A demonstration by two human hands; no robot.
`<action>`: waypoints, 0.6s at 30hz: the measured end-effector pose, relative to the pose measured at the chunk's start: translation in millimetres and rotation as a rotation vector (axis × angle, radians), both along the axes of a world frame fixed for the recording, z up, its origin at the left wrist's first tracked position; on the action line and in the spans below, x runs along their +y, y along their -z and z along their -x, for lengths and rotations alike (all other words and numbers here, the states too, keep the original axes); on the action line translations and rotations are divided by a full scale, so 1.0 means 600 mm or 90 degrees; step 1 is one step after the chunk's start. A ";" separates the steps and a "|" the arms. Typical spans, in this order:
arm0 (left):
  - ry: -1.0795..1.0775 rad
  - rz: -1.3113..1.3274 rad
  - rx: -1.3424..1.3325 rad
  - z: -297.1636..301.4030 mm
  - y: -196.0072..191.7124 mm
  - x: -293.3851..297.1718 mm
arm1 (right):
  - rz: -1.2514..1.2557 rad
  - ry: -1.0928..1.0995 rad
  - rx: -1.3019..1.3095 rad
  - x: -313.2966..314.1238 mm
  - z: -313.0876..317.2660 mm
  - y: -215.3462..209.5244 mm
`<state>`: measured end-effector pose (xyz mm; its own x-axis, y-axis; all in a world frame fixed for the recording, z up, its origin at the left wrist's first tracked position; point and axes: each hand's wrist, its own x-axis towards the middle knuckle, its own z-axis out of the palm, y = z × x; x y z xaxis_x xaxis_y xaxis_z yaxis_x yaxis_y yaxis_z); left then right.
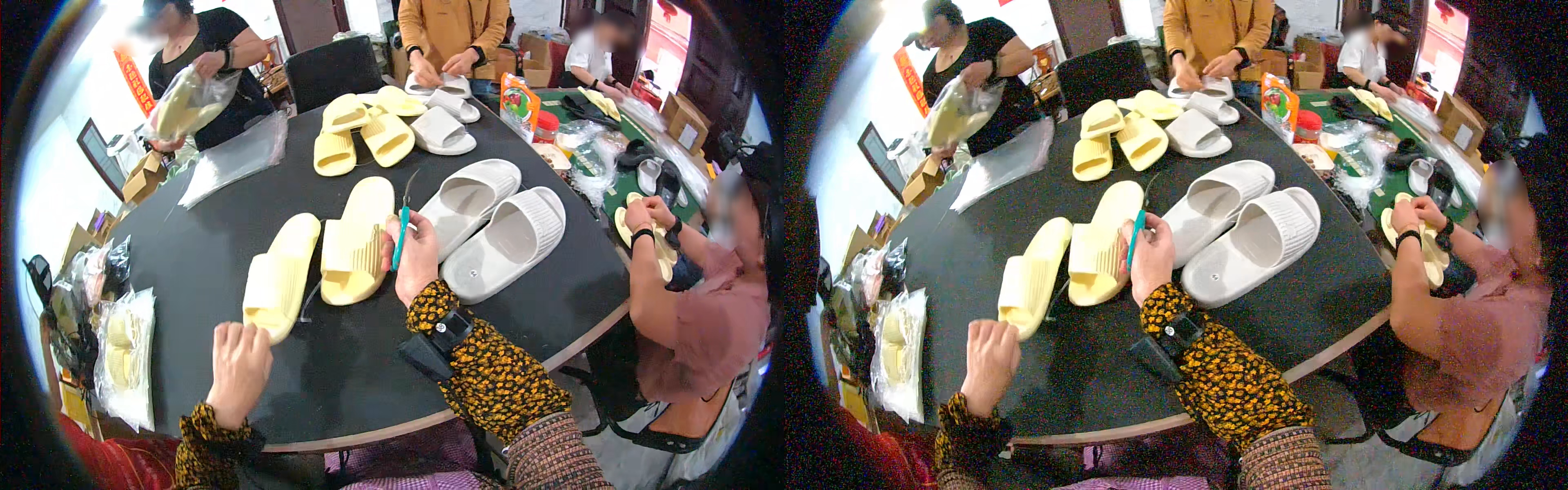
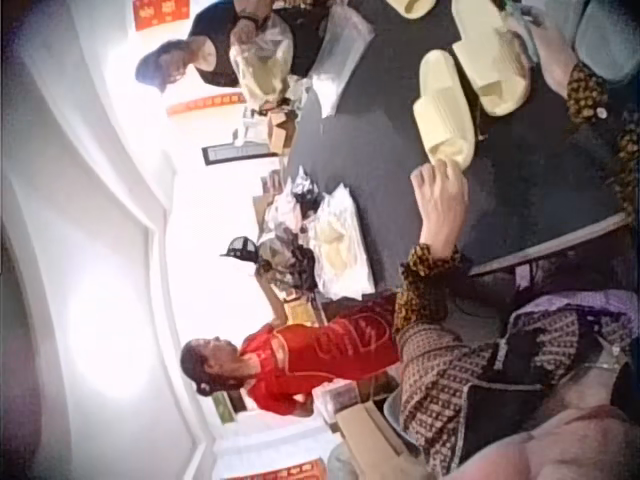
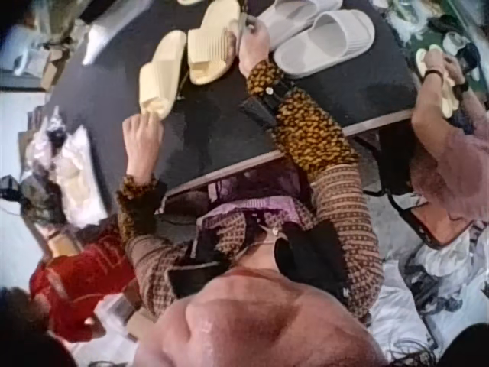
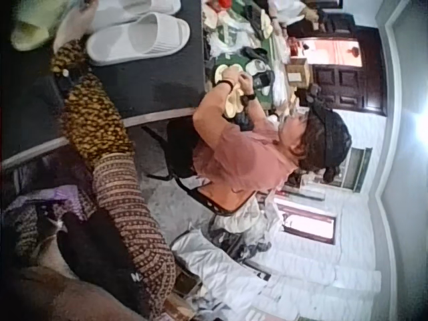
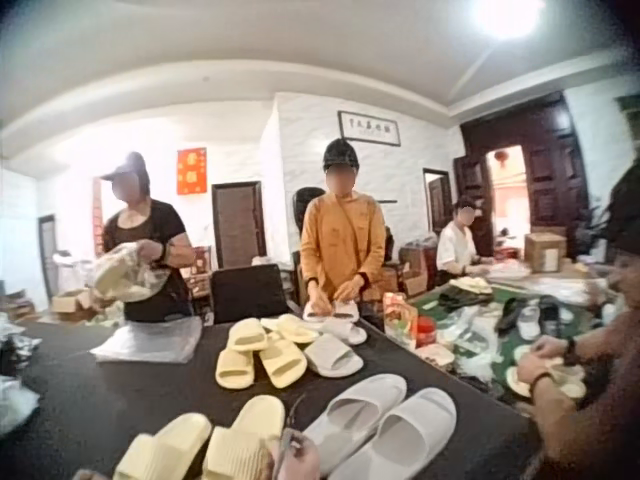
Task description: The recorder trims excess thread and manufacturing material from several pairs of plastic slippers using a pair of snips.
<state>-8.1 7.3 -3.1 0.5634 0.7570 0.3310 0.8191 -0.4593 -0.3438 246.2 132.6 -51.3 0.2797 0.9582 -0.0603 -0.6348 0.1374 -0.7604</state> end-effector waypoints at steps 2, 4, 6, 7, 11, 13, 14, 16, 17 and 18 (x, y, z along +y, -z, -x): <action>0.027 0.089 -0.043 0.016 0.002 -0.030 | 0.000 -0.028 -0.022 0.001 0.009 0.002; 0.011 0.162 -0.094 0.012 -0.008 -0.032 | 0.004 -0.038 -0.039 -0.004 0.010 0.004; -0.016 0.234 -0.155 0.007 -0.031 -0.027 | -0.003 -0.071 -0.041 -0.008 0.015 0.003; -0.021 0.233 -0.157 0.002 -0.038 -0.018 | -0.002 -0.076 -0.041 -0.010 0.017 0.003; 0.021 0.185 -0.214 -0.036 -0.056 0.047 | 0.001 -0.095 -0.062 -0.013 0.016 0.006; 0.041 0.181 -0.214 -0.061 -0.056 0.092 | -0.002 -0.097 -0.069 -0.013 0.011 0.009; 0.039 0.193 -0.211 -0.076 -0.053 0.116 | -0.004 -0.095 -0.073 -0.012 0.008 0.013; 0.039 0.201 -0.204 -0.089 -0.042 0.162 | -0.011 -0.084 -0.079 -0.009 0.012 0.015; 0.042 0.176 -0.195 -0.093 -0.031 0.185 | -0.013 -0.081 -0.079 -0.009 0.015 0.014; 0.046 0.151 -0.186 -0.097 -0.018 0.208 | -0.002 -0.083 -0.071 -0.010 0.016 0.010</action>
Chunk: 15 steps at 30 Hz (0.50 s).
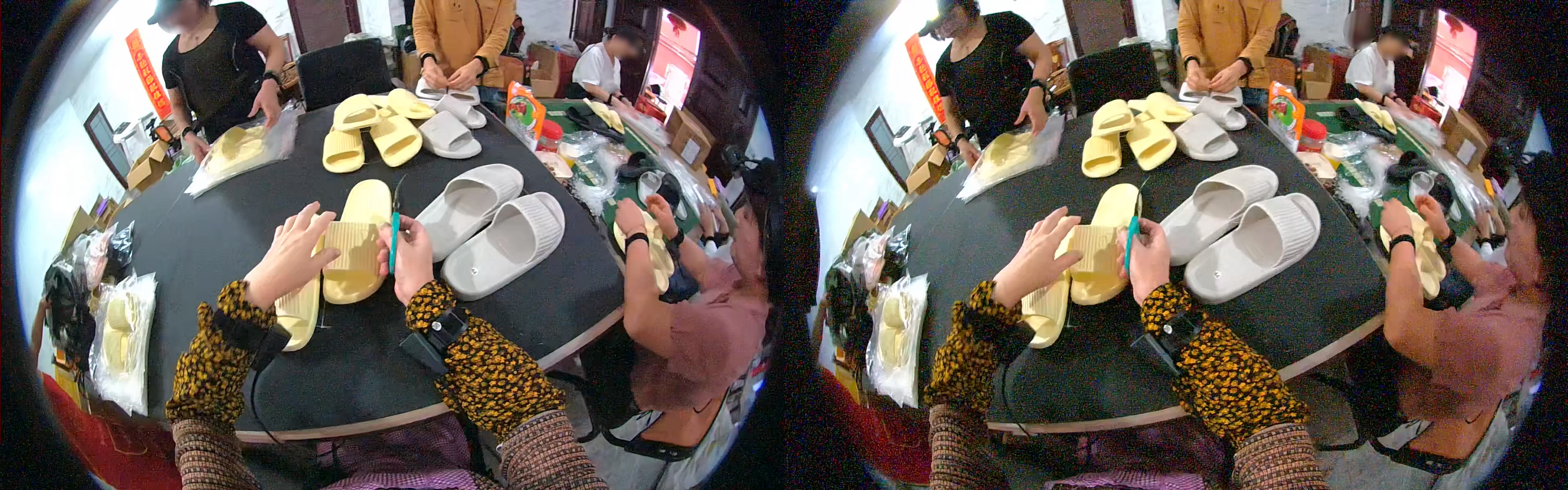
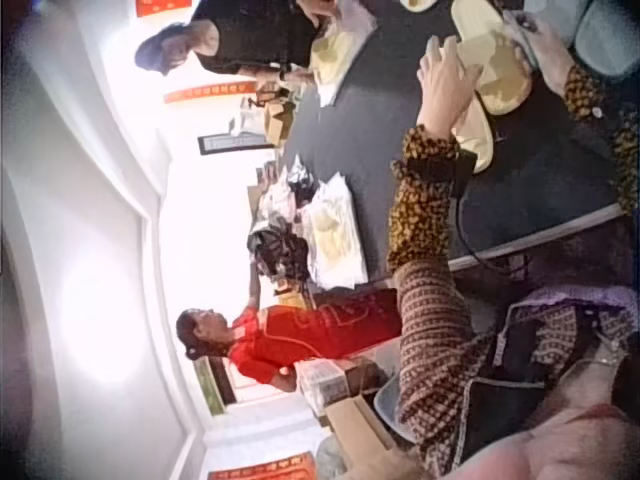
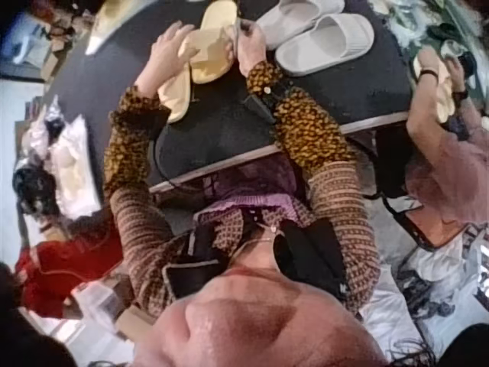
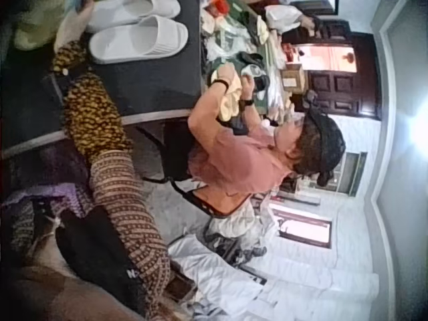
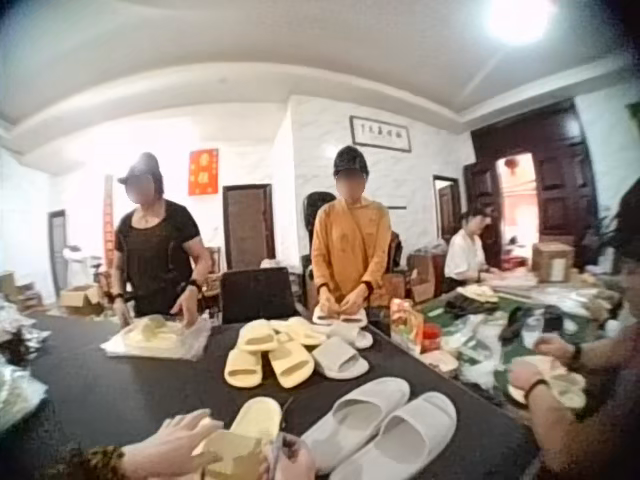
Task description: The recorder trims excess thread and manufacturing material from several pairs of plastic slippers using a pair of snips.
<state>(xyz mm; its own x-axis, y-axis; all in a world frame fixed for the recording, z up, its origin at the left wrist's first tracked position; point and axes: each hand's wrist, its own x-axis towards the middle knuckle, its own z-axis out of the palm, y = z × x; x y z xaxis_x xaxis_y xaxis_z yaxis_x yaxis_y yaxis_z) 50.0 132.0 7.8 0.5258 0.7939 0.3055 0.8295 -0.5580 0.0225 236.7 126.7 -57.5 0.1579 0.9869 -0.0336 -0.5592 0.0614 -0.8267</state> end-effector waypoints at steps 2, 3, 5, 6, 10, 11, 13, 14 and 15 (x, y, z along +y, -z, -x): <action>0.036 0.036 -0.030 -0.012 0.017 0.036 | 0.018 0.008 0.016 0.001 -0.003 -0.002; 0.061 0.077 -0.054 -0.013 0.031 0.053 | 0.017 0.012 0.017 0.002 -0.003 -0.002; 0.108 0.028 -0.076 -0.011 0.053 0.072 | 0.012 0.001 0.019 0.002 -0.001 -0.002; 0.052 0.103 -0.086 -0.022 0.042 0.069 | 0.027 0.002 0.027 0.001 -0.003 -0.004; 0.046 0.239 -0.117 -0.027 0.025 0.065 | 0.017 0.002 0.029 0.003 -0.007 -0.003; 0.041 0.349 -0.114 -0.027 0.010 0.053 | 0.021 0.004 0.032 0.003 -0.008 -0.002; -0.001 0.382 -0.062 -0.028 -0.004 0.030 | 0.012 0.005 0.019 0.004 -0.008 -0.004; 0.052 0.335 -0.095 -0.016 0.004 0.019 | 0.012 -0.001 0.013 0.003 -0.008 -0.004; 0.104 0.288 -0.128 -0.012 0.007 0.009 | 0.015 0.000 0.014 0.001 -0.007 -0.006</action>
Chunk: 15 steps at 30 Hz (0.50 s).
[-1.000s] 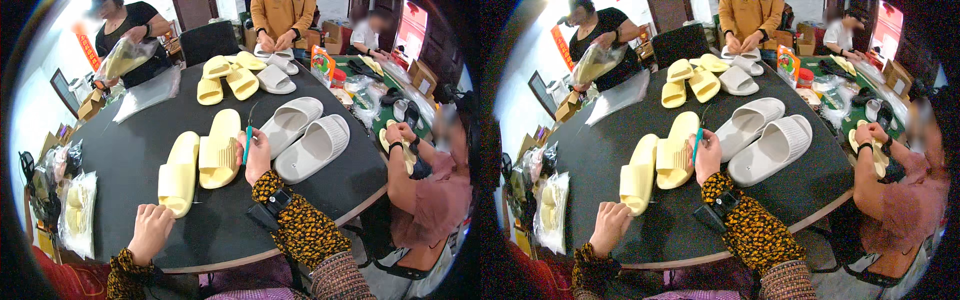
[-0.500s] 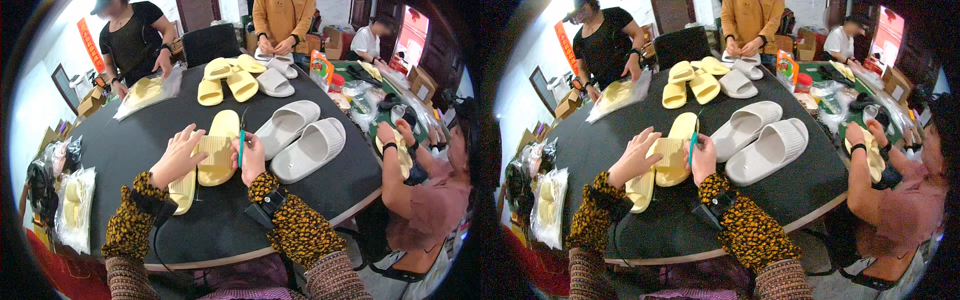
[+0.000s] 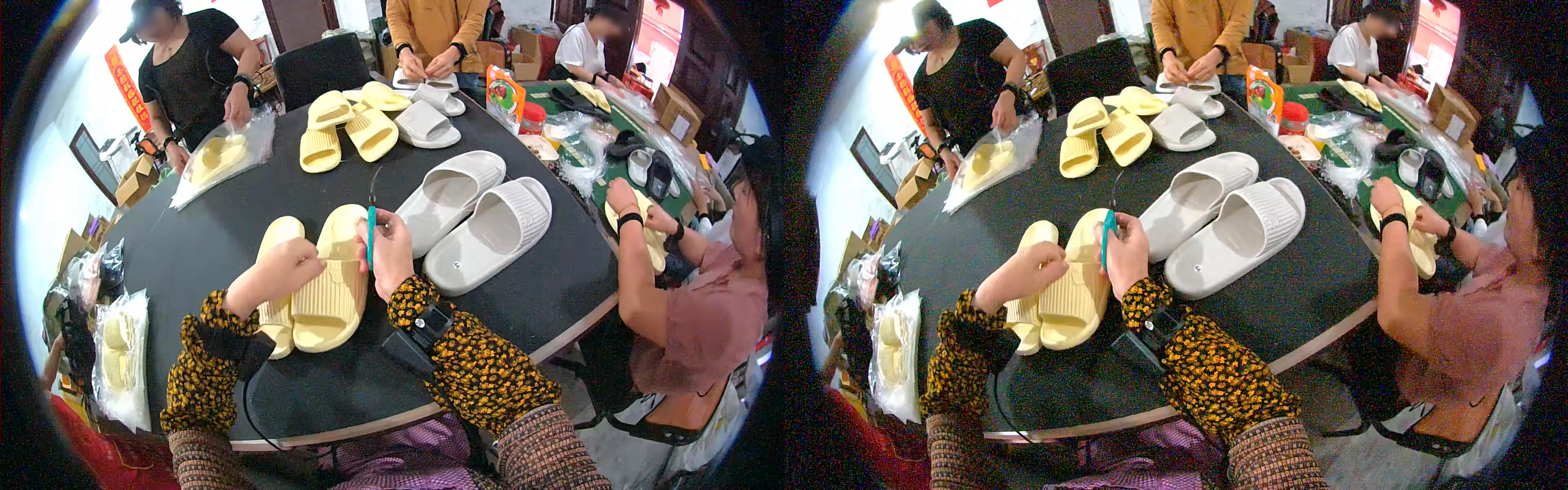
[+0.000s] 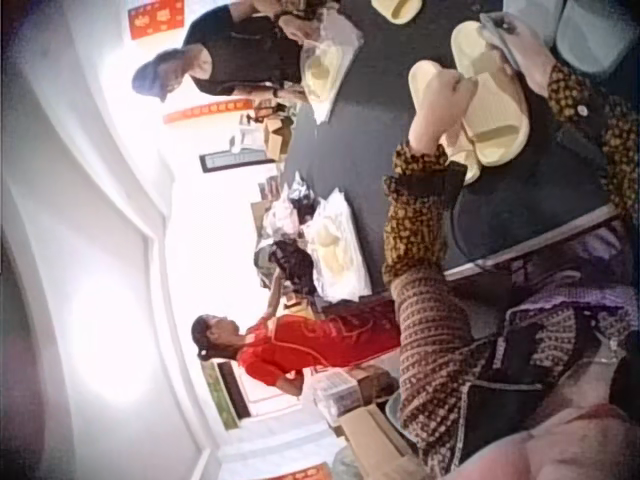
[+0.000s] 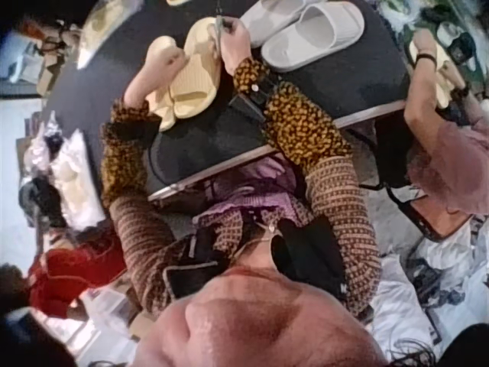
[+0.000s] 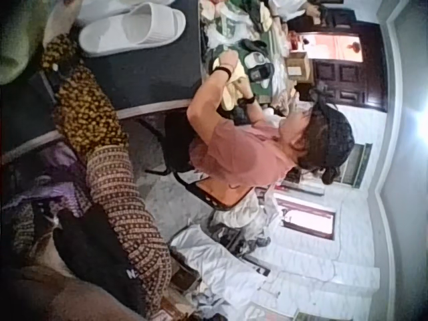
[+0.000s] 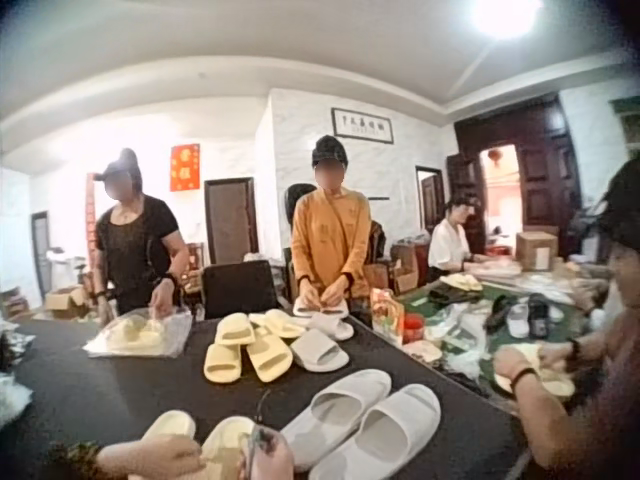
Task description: The recorder trims excess thread and manufacturing material from several pairs of plastic slippers using a pair of snips.
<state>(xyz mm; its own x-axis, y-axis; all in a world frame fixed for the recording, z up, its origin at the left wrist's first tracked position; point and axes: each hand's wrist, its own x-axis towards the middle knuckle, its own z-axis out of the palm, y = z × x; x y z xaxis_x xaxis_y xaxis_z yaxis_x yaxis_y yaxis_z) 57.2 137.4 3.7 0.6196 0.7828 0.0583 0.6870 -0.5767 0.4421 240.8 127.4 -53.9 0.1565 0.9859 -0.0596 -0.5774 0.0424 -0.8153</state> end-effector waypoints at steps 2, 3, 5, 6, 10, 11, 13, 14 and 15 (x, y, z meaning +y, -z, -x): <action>-0.032 0.045 0.058 0.008 -0.007 -0.013 | 0.021 0.005 -0.012 -0.003 0.004 -0.003; -0.037 0.005 0.099 0.013 -0.012 -0.023 | 0.026 0.000 -0.010 -0.004 0.006 -0.002; -0.079 0.007 0.159 0.019 -0.031 -0.040 | 0.022 -0.015 -0.005 0.000 0.004 0.000; -0.084 0.011 0.160 0.019 -0.037 -0.045 | 0.023 -0.012 0.006 0.001 0.004 -0.001; -0.059 -0.049 0.190 0.034 -0.038 -0.051 | 0.031 -0.036 -0.021 -0.002 0.002 -0.001; -0.060 -0.006 0.163 0.039 -0.034 -0.051 | 0.029 -0.041 -0.025 -0.004 0.003 -0.001; -0.054 0.028 0.134 0.030 -0.036 -0.056 | 0.030 -0.044 -0.032 -0.002 0.000 0.003; -0.056 0.030 0.133 0.024 -0.041 -0.059 | 0.033 -0.044 -0.039 0.001 0.000 0.006; -0.073 0.098 0.130 0.023 -0.047 -0.061 | 0.035 -0.048 -0.044 0.002 0.003 0.007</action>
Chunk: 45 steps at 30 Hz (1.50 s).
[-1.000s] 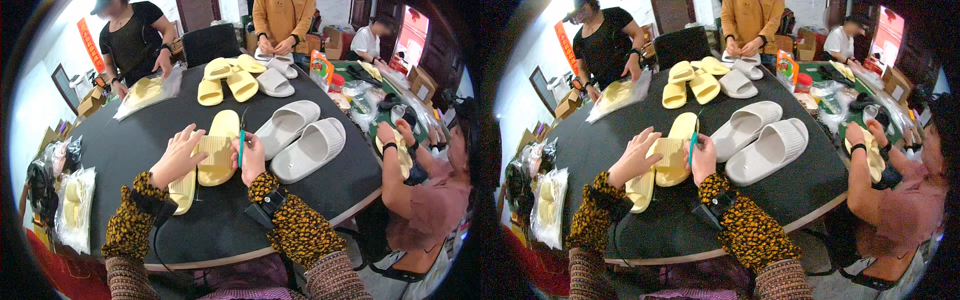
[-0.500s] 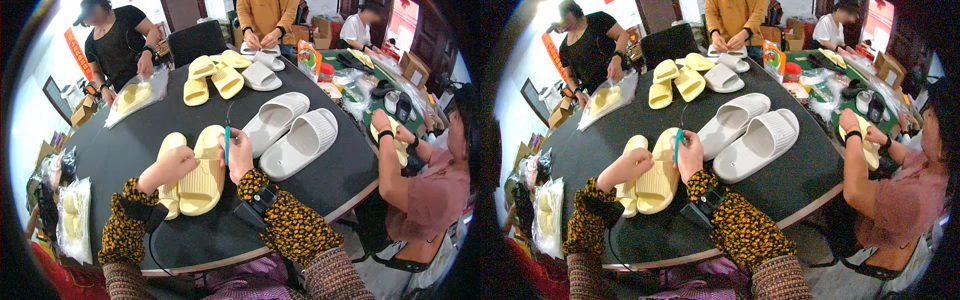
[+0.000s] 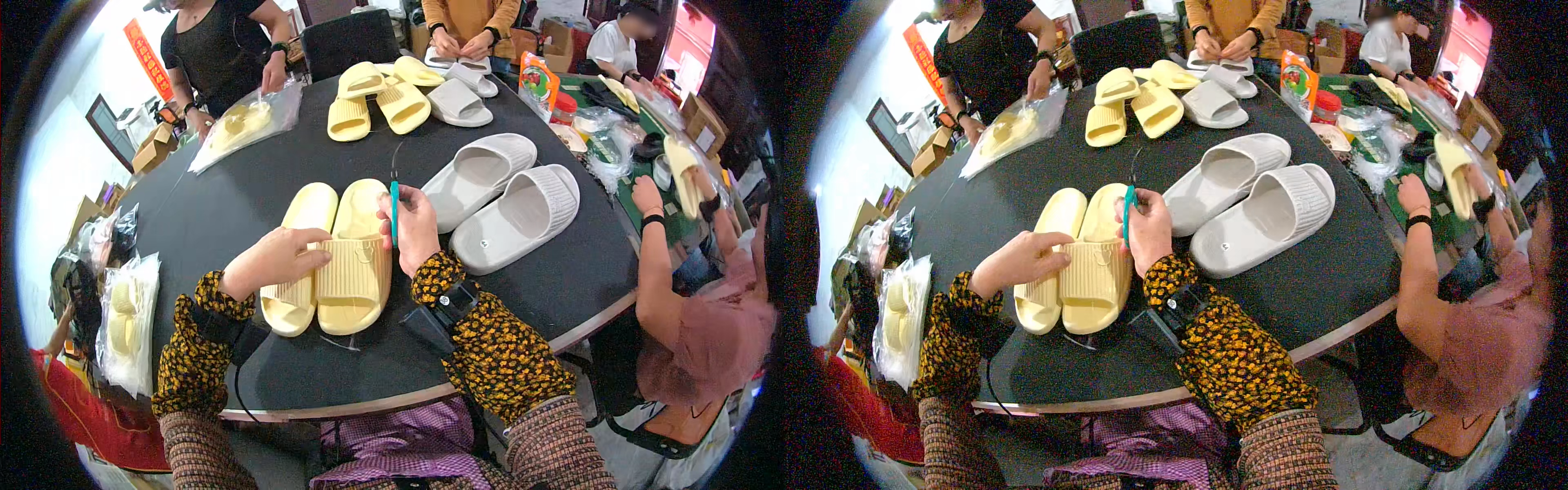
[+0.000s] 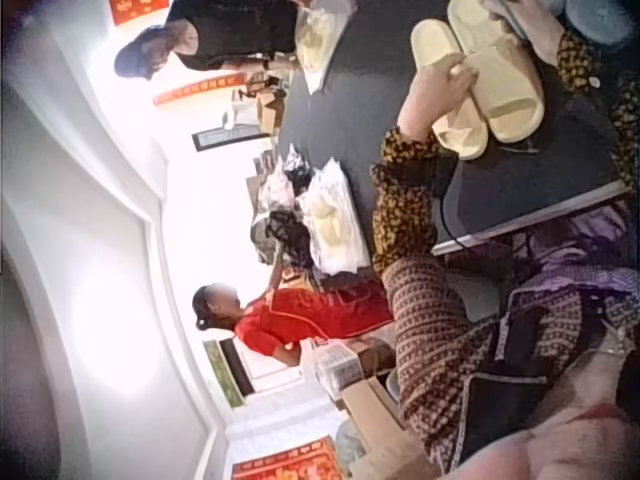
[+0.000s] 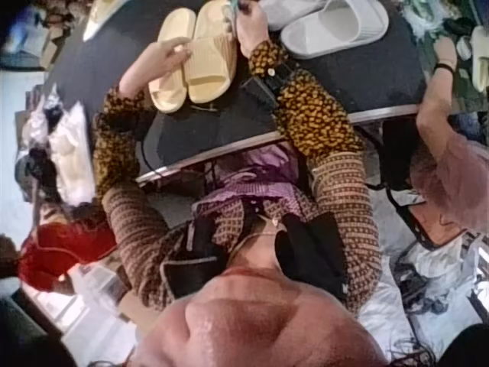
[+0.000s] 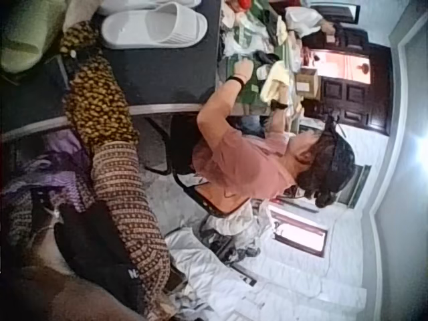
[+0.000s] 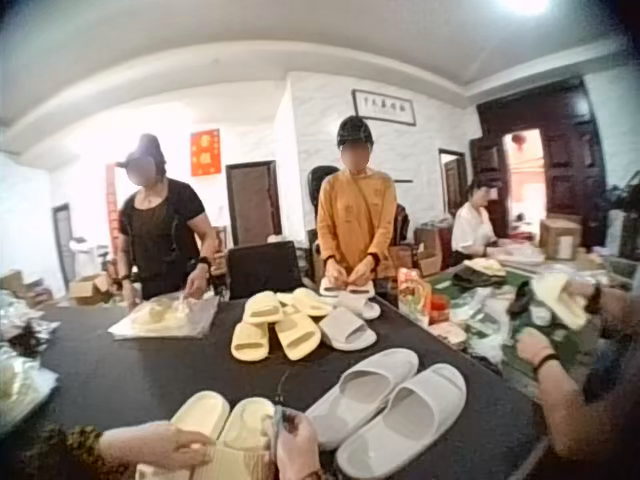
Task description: The recorder trims excess thread and manufacturing material from several pairs of plastic slippers using a pair of snips.
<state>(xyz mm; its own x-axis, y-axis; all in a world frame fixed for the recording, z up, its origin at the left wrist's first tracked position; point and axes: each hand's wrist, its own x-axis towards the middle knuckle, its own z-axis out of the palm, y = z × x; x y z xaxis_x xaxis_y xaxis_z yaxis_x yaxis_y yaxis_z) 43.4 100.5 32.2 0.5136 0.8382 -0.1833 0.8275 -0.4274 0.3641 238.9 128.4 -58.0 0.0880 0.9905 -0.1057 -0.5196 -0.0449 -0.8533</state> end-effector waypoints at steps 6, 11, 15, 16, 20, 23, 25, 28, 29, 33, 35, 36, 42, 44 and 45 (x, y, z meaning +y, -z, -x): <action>-0.039 0.081 -0.043 0.013 0.005 -0.015 | 0.000 -0.034 -0.011 -0.003 0.003 0.001; -0.093 0.062 -0.086 0.039 0.000 -0.029 | -0.005 -0.051 -0.031 -0.004 0.005 0.002; -0.271 -0.042 -0.168 0.095 0.010 -0.022 | -0.019 -0.039 -0.024 -0.008 0.005 -0.006; -0.327 -0.022 -0.214 0.108 0.009 -0.024 | -0.028 -0.049 -0.026 -0.008 0.004 -0.003; -0.439 0.063 -0.415 0.139 0.015 -0.062 | -0.035 -0.081 -0.052 -0.017 0.009 -0.006; -0.416 0.115 -0.442 0.128 0.020 -0.087 | -0.038 -0.106 -0.098 -0.020 0.012 -0.008; -0.409 0.135 -0.487 0.125 0.036 -0.098 | -0.045 -0.118 -0.133 -0.023 0.015 -0.008; -0.299 0.202 -0.438 0.101 0.052 -0.103 | -0.064 -0.177 -0.194 -0.027 0.019 -0.001; -0.298 0.205 -0.441 0.097 0.049 -0.105 | -0.061 -0.191 -0.196 -0.028 0.020 -0.002; -0.312 0.234 -0.344 0.095 0.049 -0.099 | -0.077 -0.236 -0.233 -0.029 0.024 0.001; -0.270 0.322 -0.384 0.093 0.046 -0.092 | -0.079 -0.234 -0.216 -0.030 0.022 -0.005; -0.313 0.325 -0.352 0.087 0.037 -0.093 | -0.083 -0.236 -0.216 -0.027 0.019 -0.003; -0.397 0.134 -0.708 0.098 0.054 -0.082 | -0.091 -0.168 -0.163 -0.033 0.017 -0.024; -0.386 0.056 -0.843 0.109 0.053 -0.077 | -0.090 -0.145 -0.155 -0.032 0.013 -0.028; -0.381 0.058 -0.842 0.107 0.054 -0.075 | -0.099 -0.138 -0.153 -0.034 0.013 -0.026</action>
